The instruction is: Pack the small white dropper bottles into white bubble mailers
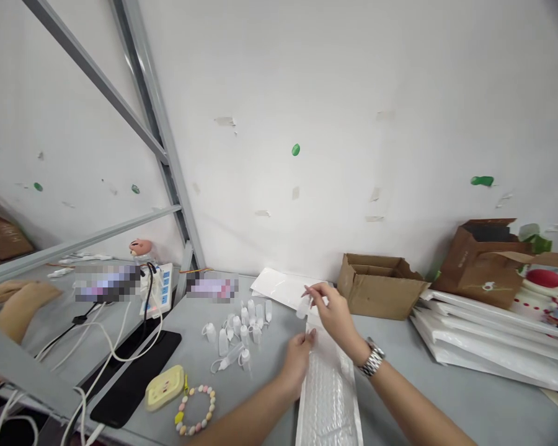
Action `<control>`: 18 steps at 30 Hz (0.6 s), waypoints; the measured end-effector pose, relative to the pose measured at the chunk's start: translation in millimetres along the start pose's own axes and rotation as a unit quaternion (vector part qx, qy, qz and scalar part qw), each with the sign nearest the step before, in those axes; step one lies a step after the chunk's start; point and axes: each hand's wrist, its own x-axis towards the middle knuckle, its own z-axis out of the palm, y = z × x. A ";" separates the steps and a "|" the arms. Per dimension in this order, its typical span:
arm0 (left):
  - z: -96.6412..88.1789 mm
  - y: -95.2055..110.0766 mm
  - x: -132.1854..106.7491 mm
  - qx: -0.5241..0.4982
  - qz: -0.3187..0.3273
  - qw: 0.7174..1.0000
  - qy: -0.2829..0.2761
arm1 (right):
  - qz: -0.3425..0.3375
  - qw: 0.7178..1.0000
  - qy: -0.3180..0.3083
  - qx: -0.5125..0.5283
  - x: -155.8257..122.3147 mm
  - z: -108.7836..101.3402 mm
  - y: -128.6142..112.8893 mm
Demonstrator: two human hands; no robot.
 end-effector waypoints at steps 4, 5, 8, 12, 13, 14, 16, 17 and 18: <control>2.0 4.6 -1.9 0.019 0.021 1.000 0.000 | -0.013 0.997 0.037 -0.062 -19.0 -33.0 27.3; 3.1 5.3 -2.0 0.023 0.024 0.999 -0.003 | -0.013 0.997 0.037 -0.068 -24.9 -36.3 34.7; 5.8 5.7 -1.8 0.031 0.034 0.999 -0.014 | 0.016 0.998 0.025 -0.053 -41.0 -38.2 53.7; 6.8 4.1 -1.0 0.044 0.034 0.998 -0.025 | 0.101 0.994 0.007 0.046 -49.0 -34.5 65.5; 7.0 4.2 -0.8 0.047 0.035 0.998 -0.026 | 0.117 0.990 0.010 0.071 -48.5 -33.9 66.1; 7.1 4.5 -0.8 0.050 0.038 0.998 -0.026 | 0.132 0.987 0.014 0.093 -47.4 -33.4 66.0; 7.7 5.9 -1.2 0.052 0.047 0.997 -0.028 | 0.160 0.979 0.014 0.128 -45.2 -32.4 64.2; 8.0 6.6 -1.6 0.053 0.051 0.997 -0.030 | 0.174 0.975 0.004 0.140 -44.6 -31.6 62.9; 8.3 7.2 -2.1 0.053 0.054 0.997 -0.032 | 0.187 0.971 -0.010 0.148 -44.8 -30.4 61.5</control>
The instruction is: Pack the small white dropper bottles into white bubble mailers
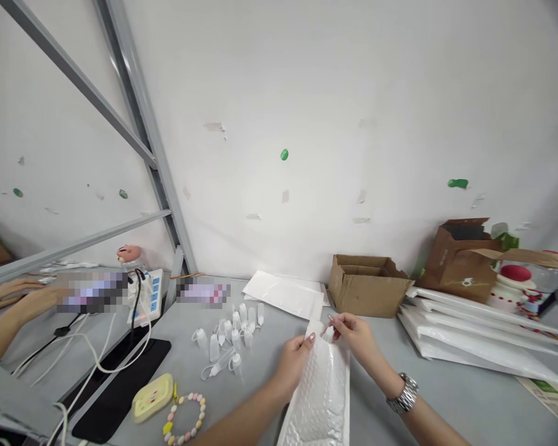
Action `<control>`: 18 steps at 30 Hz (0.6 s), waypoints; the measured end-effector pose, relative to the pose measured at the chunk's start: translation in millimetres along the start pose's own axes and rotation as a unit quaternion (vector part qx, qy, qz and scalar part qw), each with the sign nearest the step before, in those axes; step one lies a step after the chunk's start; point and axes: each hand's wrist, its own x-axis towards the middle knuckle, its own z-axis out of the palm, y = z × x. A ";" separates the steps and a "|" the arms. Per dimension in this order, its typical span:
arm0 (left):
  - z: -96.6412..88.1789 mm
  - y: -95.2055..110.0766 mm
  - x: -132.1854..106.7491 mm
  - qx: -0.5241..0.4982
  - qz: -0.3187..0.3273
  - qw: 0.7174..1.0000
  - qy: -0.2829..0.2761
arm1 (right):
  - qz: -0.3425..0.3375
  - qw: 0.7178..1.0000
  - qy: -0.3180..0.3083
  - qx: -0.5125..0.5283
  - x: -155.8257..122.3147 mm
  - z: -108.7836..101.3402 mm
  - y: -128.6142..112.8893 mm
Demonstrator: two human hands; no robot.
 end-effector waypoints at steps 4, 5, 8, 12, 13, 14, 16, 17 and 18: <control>-0.1 0.8 -1.6 -0.006 -0.002 1.000 -0.001 | 0.036 0.999 -0.014 0.020 -7.6 8.8 3.0; -0.4 0.6 -1.8 -0.012 -0.005 1.000 0.002 | 0.034 0.999 -0.006 0.018 -10.2 11.0 5.1; -1.8 0.4 -1.6 -0.034 -0.008 0.999 0.016 | -0.001 0.998 -0.014 -0.066 -16.8 15.6 10.6; -4.7 -0.6 -1.3 -0.043 -0.005 0.999 0.029 | -0.104 0.963 -0.055 -0.243 -16.9 15.5 5.0; -5.6 -1.2 -1.4 -0.037 -0.008 0.999 0.031 | -0.128 0.954 -0.049 -0.269 -14.7 15.9 -0.1; -6.3 -2.0 -1.5 -0.024 -0.011 0.999 0.035 | -0.148 0.946 -0.036 -0.285 -11.9 17.5 -6.6; -6.5 -3.4 -0.9 0.016 -0.018 0.999 0.047 | -0.184 0.939 -0.019 -0.291 -5.7 26.0 -22.5; -5.6 -4.0 0.4 0.039 -0.020 0.997 0.057 | -0.198 0.938 -0.023 -0.283 -3.2 33.6 -31.1; -3.7 -4.2 2.5 0.060 -0.019 0.996 0.070 | -0.209 0.938 -0.039 -0.273 -1.6 43.3 -39.5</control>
